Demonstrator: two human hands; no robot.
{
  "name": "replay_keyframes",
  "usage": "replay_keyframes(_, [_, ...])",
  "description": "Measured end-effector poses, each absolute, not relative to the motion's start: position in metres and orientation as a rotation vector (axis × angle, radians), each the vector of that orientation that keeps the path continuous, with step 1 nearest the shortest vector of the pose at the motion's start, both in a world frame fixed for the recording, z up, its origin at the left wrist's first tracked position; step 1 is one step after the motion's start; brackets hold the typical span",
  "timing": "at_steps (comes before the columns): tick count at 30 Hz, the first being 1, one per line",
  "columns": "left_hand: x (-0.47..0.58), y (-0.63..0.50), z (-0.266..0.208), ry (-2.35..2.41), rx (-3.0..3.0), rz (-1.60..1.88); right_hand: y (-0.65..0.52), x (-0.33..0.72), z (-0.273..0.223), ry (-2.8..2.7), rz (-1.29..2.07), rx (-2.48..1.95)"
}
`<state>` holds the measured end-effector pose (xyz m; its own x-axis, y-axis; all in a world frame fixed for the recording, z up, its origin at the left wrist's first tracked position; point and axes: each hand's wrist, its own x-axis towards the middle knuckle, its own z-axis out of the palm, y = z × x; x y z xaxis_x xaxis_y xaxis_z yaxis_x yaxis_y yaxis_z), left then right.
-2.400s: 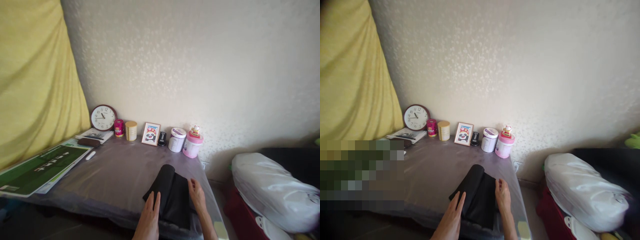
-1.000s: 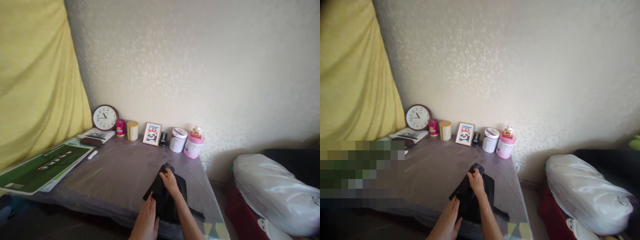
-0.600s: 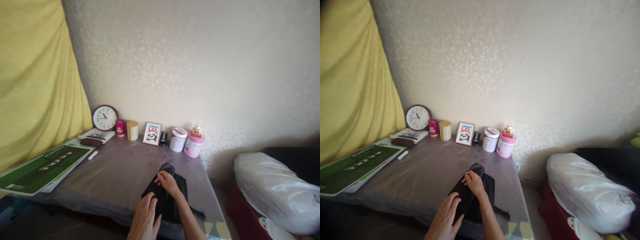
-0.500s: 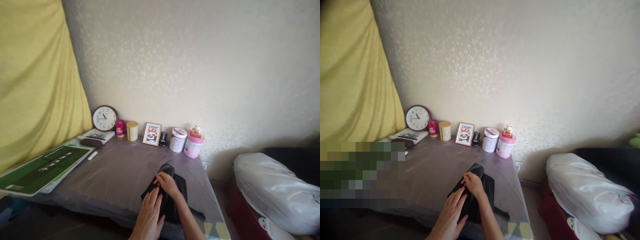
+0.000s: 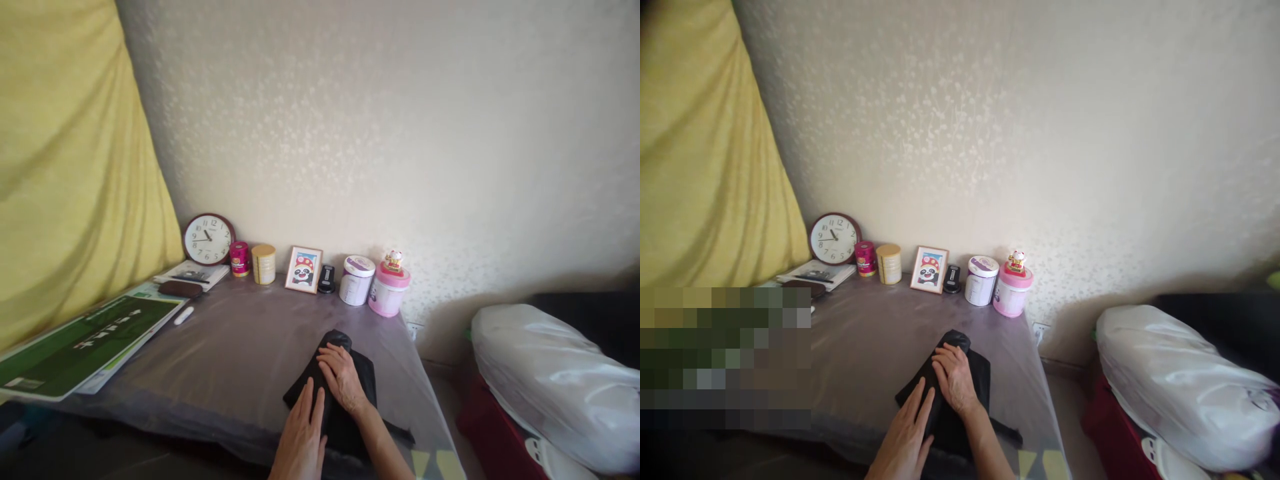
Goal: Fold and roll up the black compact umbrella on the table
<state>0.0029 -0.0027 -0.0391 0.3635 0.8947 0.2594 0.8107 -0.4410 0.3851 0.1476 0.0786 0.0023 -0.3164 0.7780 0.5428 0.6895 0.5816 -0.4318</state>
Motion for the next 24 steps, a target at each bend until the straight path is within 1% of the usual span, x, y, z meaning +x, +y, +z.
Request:
replay_keyframes(5, [0.002, -0.003, -0.032, 1.554, 2.354, 0.548, 0.125, 0.160, -0.008, -2.014, 0.107, -1.336])
replay_keyframes(9, [0.003, -0.003, -0.029, 1.556, 2.331, 0.533, 0.137, 0.167, -0.002, -1.879, 0.077, -1.453])
replay_keyframes(12, [0.003, -0.003, -0.031, 1.552, 2.312, 0.514, 0.115, 0.164, 0.008, -1.824, 0.060, -1.378])
replay_keyframes(15, [0.002, -0.002, -0.034, 1.530, 2.304, 0.510, 0.082, 0.152, 0.014, -1.950, 0.201, -1.242])
replay_keyframes(17, [0.002, -0.001, -0.034, 1.540, 2.284, 0.495, 0.070, 0.143, 0.012, -2.071, 0.238, -1.200])
replay_keyframes(20, [0.003, -0.002, -0.032, 1.536, 2.275, 0.495, 0.079, 0.139, 0.004, -2.089, 0.175, -1.243])
replay_keyframes(24, [0.003, -0.002, -0.028, 1.539, 2.275, 0.491, 0.110, 0.160, -0.005, -1.829, 0.048, -1.404])
